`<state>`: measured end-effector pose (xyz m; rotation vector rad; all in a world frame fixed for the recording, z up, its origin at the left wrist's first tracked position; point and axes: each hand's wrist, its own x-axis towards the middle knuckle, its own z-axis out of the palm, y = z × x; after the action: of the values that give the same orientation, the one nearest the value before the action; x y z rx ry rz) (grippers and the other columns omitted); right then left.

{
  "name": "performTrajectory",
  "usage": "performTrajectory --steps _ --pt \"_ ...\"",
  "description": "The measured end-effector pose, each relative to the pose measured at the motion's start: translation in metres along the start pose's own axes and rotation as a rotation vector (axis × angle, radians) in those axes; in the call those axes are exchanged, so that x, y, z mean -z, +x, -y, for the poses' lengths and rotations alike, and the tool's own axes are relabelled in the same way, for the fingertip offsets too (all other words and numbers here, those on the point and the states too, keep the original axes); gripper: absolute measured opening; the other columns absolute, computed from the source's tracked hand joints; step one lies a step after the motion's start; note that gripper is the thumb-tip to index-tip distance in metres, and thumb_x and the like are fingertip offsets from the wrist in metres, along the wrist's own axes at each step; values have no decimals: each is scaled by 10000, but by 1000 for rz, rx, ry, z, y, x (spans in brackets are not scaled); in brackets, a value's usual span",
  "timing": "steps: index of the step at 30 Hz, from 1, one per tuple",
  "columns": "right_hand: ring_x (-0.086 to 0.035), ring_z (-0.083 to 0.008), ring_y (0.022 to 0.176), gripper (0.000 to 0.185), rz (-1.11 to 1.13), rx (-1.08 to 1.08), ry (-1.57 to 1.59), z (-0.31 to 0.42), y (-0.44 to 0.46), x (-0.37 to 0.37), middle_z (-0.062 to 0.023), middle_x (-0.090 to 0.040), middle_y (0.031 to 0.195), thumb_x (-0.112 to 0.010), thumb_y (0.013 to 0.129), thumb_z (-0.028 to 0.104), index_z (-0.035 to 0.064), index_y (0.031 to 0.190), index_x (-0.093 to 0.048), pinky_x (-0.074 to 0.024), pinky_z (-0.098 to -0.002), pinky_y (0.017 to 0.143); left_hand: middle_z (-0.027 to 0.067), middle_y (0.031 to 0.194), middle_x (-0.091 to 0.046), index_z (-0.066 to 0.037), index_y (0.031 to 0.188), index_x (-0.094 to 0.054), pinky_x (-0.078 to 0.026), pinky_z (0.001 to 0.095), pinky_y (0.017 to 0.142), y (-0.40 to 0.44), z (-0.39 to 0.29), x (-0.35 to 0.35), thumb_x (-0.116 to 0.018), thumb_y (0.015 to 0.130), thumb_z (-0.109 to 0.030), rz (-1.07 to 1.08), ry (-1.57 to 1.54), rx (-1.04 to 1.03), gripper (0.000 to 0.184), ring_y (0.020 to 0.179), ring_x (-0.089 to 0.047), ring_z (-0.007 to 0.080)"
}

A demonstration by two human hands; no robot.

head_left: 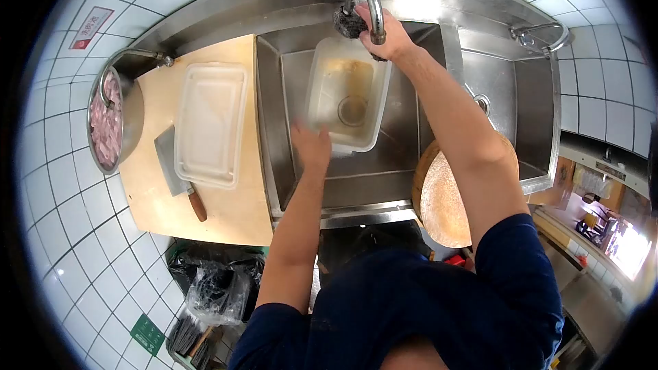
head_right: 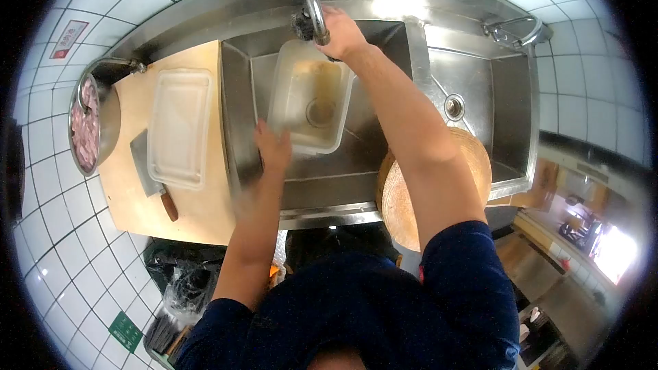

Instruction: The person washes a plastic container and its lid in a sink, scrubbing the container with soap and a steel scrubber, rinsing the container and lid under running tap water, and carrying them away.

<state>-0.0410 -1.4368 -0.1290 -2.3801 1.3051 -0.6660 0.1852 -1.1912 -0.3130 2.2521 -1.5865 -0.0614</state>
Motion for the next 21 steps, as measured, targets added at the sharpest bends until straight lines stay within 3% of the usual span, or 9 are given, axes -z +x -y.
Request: performTrajectory --steps 2,5,8,10,13,14,17,19,21 --pt "-487 -393 1313 638 74 -22 -78 4 -3 -16 -220 -473 1465 -629 785 142 29 1400 -504 -418 -420 1111 214 1193 -617 22 1363 -496 -489 403 957 32 -62 65 -602 949 -256 93 -266 -51 510 1057 -618 338" --pt "-477 -388 1341 668 162 -21 -139 10 -19 -34 -246 -411 1518 -597 795 127 -7 1437 -469 -422 -408 1115 223 1242 -588 73 1392 -438 -452 396 1019 57 -113 78 -594 977 -287 583 -903 350 572 1148 -579 331" --pt "-549 -394 1254 643 265 -151 21 33 -36 -26 -241 -507 1432 -610 804 130 -46 1408 -478 -461 -407 1058 236 1344 -540 82 1440 -382 -401 381 1079 81 -169 114 -564 1004 -335 542 -1450 672 630 1247 -526 331" --pt "-613 -376 1168 602 307 -393 240 42 -38 -20 -219 -596 1341 -615 821 127 -59 1381 -494 -492 -403 1003 194 1422 -497 11 1483 -371 -388 373 1093 89 -181 101 -524 1027 -340 357 -1440 518 596 1311 -486 310" --pt "-676 -338 958 421 6 -891 1088 53 -67 -28 -192 -701 1073 -593 867 197 -20 1226 -632 -524 -412 890 212 1518 -421 -4 1499 -372 -349 384 1135 108 -179 76 -541 1011 -313 247 -1151 202 602 1388 -429 335" --pt "-653 -252 873 350 -118 -1006 1422 61 -71 -35 -142 -685 979 -571 923 252 -9 1140 -657 -528 -378 827 228 1516 -416 11 1487 -384 -346 392 1139 112 -177 76 -552 1002 -305 255 -1042 88 603 1385 -430 353" --pt "-650 -261 1005 386 -142 -1106 1945 22 -89 -51 -122 -662 1156 -534 980 270 23 1271 -594 -523 -389 911 289 1495 -410 28 1441 -445 -330 445 1156 104 -186 87 -580 975 -267 203 -810 -208 568 1385 -403 438" --pt "-629 -275 1086 410 -243 -959 1781 23 -90 -61 -133 -649 1207 -443 1028 307 26 1292 -583 -512 -399 957 292 1506 -401 28 1428 -470 -298 456 1173 88 -196 89 -556 989 -272 132 -651 -420 539 1409 -376 440" --pt "-614 -281 1145 411 -149 -674 1574 7 -107 -88 -143 -635 1256 -408 1045 307 36 1302 -580 -499 -412 990 292 1518 -389 26 1427 -481 -273 452 1185 98 -194 83 -533 1002 -305 205 -722 -340 541 1429 -351 428"
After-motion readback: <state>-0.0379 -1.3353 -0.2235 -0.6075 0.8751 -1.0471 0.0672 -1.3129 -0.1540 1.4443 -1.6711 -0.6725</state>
